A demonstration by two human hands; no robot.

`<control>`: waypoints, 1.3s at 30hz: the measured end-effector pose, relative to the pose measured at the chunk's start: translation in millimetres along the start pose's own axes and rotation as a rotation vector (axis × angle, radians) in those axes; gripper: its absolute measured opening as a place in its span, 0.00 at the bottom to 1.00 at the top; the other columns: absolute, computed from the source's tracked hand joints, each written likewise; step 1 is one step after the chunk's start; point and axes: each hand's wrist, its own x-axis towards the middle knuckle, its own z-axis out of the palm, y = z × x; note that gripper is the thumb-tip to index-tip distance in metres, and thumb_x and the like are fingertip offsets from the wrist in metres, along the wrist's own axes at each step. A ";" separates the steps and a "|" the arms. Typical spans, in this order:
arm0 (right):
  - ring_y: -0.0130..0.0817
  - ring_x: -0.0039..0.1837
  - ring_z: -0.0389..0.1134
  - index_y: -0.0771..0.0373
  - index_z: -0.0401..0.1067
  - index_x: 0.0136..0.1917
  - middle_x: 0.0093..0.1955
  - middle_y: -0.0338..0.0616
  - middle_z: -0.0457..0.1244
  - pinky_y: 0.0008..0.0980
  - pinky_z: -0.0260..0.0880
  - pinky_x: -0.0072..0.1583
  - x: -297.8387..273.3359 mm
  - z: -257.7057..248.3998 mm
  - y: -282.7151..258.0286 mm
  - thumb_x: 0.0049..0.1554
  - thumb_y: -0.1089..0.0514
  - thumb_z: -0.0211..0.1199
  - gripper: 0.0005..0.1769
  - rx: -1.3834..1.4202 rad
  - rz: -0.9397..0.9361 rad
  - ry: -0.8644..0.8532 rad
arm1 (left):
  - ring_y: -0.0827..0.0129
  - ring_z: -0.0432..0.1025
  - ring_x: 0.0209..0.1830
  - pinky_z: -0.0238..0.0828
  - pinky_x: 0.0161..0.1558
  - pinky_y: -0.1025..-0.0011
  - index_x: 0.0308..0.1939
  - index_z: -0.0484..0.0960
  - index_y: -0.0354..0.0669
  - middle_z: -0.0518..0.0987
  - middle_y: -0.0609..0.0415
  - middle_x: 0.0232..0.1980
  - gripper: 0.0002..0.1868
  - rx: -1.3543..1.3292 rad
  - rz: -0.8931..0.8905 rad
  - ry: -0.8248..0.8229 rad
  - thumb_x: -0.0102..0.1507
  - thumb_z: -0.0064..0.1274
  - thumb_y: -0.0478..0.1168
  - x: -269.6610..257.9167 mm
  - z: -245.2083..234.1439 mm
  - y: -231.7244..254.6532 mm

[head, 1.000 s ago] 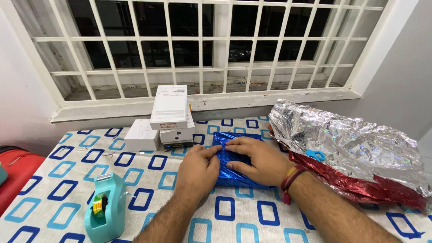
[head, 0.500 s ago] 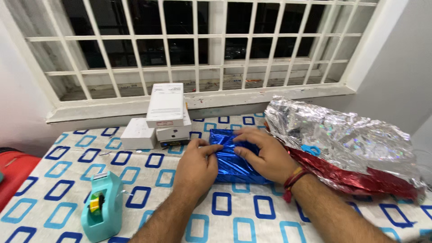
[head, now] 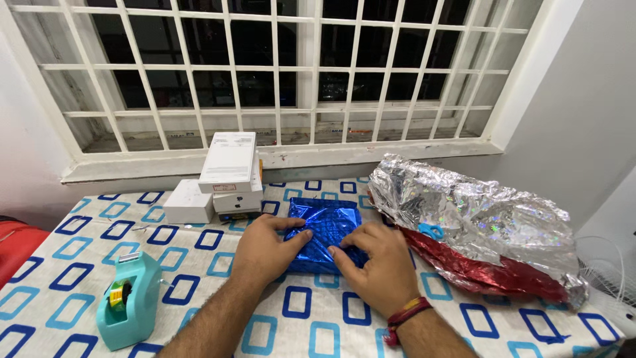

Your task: The person wraps a small black box with blue metallic foil, folding the edges and securing them with clear tape from a dispenser. They then handle a sheet of silver foil and a red foil sheet, preparing to wrap additional items.

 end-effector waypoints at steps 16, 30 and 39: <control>0.49 0.57 0.68 0.62 0.79 0.48 0.49 0.48 0.70 0.45 0.67 0.60 33.9 37.9 -6.4 0.52 0.61 0.64 0.10 0.017 -0.196 -0.101 | 0.66 0.81 0.31 0.76 0.37 0.67 0.47 0.91 0.55 0.88 0.52 0.33 0.16 -0.209 -0.082 -0.028 0.56 0.63 0.49 11.1 7.7 -18.0; 0.40 0.42 0.76 0.62 0.76 0.44 0.39 0.46 0.72 0.36 0.75 0.46 66.8 52.7 -11.5 0.49 0.60 0.65 0.08 0.121 0.198 -0.306 | 0.65 0.78 0.45 0.75 0.50 0.65 0.46 0.91 0.57 0.81 0.55 0.47 0.14 -0.213 -0.165 0.004 0.58 0.60 0.50 0.4 -1.0 -4.0; 0.41 0.49 0.70 0.58 0.78 0.43 0.38 0.43 0.71 0.39 0.71 0.50 66.6 52.2 -15.6 0.48 0.58 0.65 0.08 0.012 0.169 -0.359 | 0.67 0.80 0.44 0.78 0.48 0.65 0.46 0.90 0.56 0.82 0.56 0.47 0.13 -0.183 -0.260 -0.087 0.61 0.57 0.48 4.1 -3.1 1.9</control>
